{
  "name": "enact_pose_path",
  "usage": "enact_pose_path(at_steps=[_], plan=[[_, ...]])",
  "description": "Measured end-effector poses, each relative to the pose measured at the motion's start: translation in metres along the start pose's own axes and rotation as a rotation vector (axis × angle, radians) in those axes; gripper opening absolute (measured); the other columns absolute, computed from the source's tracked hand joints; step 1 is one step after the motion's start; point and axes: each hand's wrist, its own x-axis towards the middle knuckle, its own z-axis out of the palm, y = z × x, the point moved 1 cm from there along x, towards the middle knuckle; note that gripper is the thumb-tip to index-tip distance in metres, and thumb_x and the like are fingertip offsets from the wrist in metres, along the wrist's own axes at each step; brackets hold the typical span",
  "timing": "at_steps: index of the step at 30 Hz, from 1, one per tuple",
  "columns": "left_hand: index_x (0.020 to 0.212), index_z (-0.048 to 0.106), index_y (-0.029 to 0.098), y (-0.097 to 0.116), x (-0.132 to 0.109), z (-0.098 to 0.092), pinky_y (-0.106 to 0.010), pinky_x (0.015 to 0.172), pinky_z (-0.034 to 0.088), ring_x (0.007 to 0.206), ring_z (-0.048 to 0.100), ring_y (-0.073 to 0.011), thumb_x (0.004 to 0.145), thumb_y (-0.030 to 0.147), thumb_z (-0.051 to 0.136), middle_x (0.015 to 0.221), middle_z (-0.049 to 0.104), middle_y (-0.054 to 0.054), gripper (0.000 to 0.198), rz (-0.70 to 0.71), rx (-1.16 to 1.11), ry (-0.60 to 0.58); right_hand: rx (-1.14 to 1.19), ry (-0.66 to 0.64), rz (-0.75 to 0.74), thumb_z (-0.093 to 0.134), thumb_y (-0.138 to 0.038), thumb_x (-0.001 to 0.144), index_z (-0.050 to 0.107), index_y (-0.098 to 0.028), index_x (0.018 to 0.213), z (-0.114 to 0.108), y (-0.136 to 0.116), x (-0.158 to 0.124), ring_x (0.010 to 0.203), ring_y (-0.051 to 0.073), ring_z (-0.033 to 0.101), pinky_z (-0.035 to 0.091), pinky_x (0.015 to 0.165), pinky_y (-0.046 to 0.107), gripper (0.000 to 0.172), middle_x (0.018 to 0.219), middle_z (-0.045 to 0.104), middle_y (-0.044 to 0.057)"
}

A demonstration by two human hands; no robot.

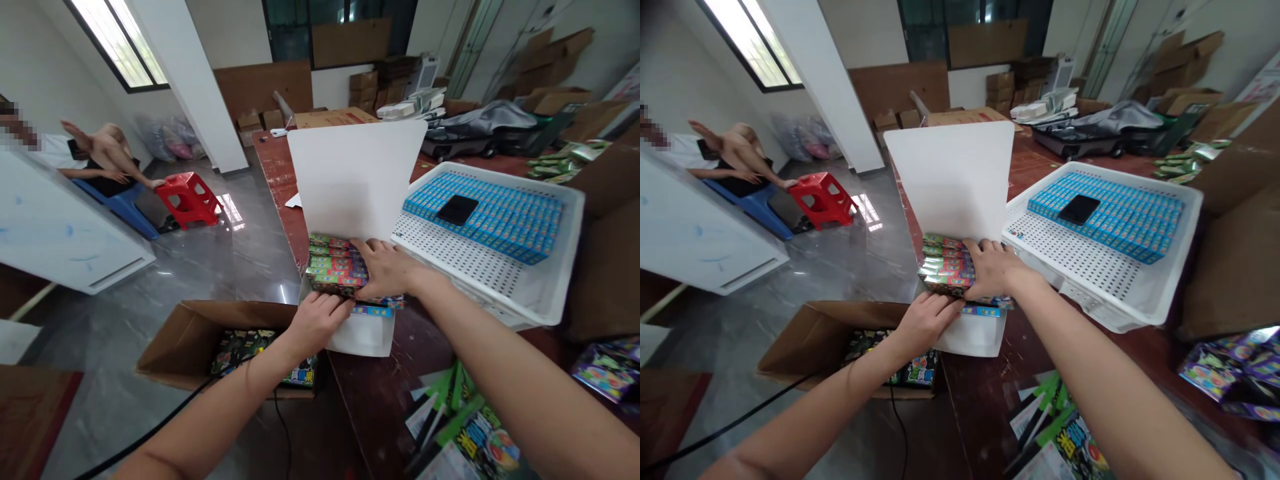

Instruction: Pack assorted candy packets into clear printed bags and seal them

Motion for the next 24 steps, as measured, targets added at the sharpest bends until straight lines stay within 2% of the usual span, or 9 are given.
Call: enact_pose_path(at_steps=[3, 6, 9, 11, 12, 15, 18, 21, 24], plan=[[0.132, 0.061, 0.022, -0.002, -0.006, 0.000, -0.039, 0.094, 0.048, 0.114, 0.063, -0.0242, 0.101, 0.026, 0.054, 0.124, 0.068, -0.012, 0.032, -0.019, -0.001, 0.061, 0.006, -0.015, 0.033, 0.079, -0.065, 0.058, 0.034, -0.014, 0.153, 0.004, -0.004, 0.009, 0.125, 0.050, 0.051, 0.042, 0.099, 0.068, 0.117, 0.135, 0.054, 0.027], [0.136, 0.060, 0.032, -0.005, -0.010, 0.002, -0.050, 0.112, 0.037, 0.142, 0.045, -0.0312, 0.098, 0.026, 0.060, 0.150, 0.053, -0.012, 0.039, -0.081, 0.045, 0.088, 0.058, 0.017, -0.004, 0.071, -0.077, 0.066, 0.044, -0.015, 0.147, 0.008, -0.004, 0.009, 0.135, 0.048, 0.043, 0.034, 0.109, 0.068, 0.106, 0.145, 0.048, 0.025], [0.144, 0.053, 0.037, -0.007, -0.008, 0.002, -0.055, 0.116, 0.030, 0.149, 0.036, -0.0328, 0.098, 0.024, 0.057, 0.159, 0.043, -0.011, 0.049, -0.099, 0.019, 0.023, 0.179, 0.248, -0.050, 0.058, -0.073, 0.085, 0.046, -0.018, 0.147, 0.000, 0.008, -0.016, 0.139, 0.041, 0.042, 0.035, 0.113, 0.060, 0.084, 0.152, 0.044, 0.020], [0.151, 0.044, 0.039, -0.007, -0.002, -0.001, -0.057, 0.119, 0.024, 0.151, 0.034, -0.0324, 0.099, 0.020, 0.053, 0.162, 0.039, -0.010, 0.057, -0.089, -0.043, -0.032, 0.209, 0.408, -0.009, 0.052, -0.063, 0.095, 0.048, -0.019, 0.146, -0.012, 0.020, -0.043, 0.136, 0.038, 0.044, 0.037, 0.112, 0.057, 0.068, 0.147, 0.048, 0.017], [0.154, 0.040, 0.040, -0.007, 0.002, -0.003, -0.058, 0.120, 0.020, 0.152, 0.033, -0.0320, 0.099, 0.018, 0.051, 0.163, 0.038, -0.008, 0.060, -0.082, -0.077, -0.057, 0.207, 0.434, 0.018, 0.050, -0.059, 0.097, 0.050, -0.020, 0.145, -0.017, 0.024, -0.058, 0.134, 0.037, 0.047, 0.038, 0.111, 0.056, 0.061, 0.143, 0.052, 0.016], [0.156, 0.035, 0.039, -0.009, 0.015, -0.010, -0.060, 0.121, 0.016, 0.151, 0.035, -0.0323, 0.100, 0.018, 0.048, 0.163, 0.038, -0.007, 0.062, -0.050, -0.136, -0.114, 0.227, 0.295, 0.065, 0.054, -0.052, 0.098, 0.056, -0.020, 0.140, -0.025, 0.026, -0.090, 0.119, 0.032, 0.058, 0.048, 0.103, 0.049, 0.053, 0.131, 0.059, 0.013], [0.155, 0.038, 0.037, -0.011, 0.021, -0.019, -0.057, 0.121, 0.021, 0.148, 0.039, -0.0332, 0.097, 0.021, 0.054, 0.163, 0.038, -0.008, 0.062, -0.016, -0.140, -0.150, 0.277, 0.144, 0.063, 0.062, -0.046, 0.095, 0.051, -0.019, 0.145, -0.014, 0.015, -0.096, 0.107, 0.029, 0.065, 0.055, 0.093, 0.043, 0.057, 0.131, 0.060, 0.013], [0.157, 0.035, 0.033, -0.019, 0.022, -0.026, -0.053, 0.123, 0.023, 0.150, 0.034, -0.0336, 0.090, 0.027, 0.066, 0.167, 0.029, -0.010, 0.074, -0.007, -0.129, -0.191, 0.323, 0.194, 0.037, 0.053, -0.031, 0.100, 0.054, -0.022, 0.143, 0.005, 0.005, -0.083, 0.108, 0.027, 0.067, 0.055, 0.095, 0.043, 0.043, 0.125, 0.064, 0.012], [0.162, 0.025, 0.023, -0.037, 0.021, -0.029, -0.055, 0.124, 0.018, 0.156, 0.018, -0.0380, 0.078, 0.043, 0.080, 0.170, 0.013, -0.017, 0.102, -0.055, -0.085, -0.222, 0.387, 0.280, -0.009, 0.048, -0.027, 0.103, 0.060, -0.026, 0.135, 0.023, 0.002, -0.068, 0.110, 0.024, 0.066, 0.054, 0.097, 0.042, 0.035, 0.122, 0.064, 0.010]])
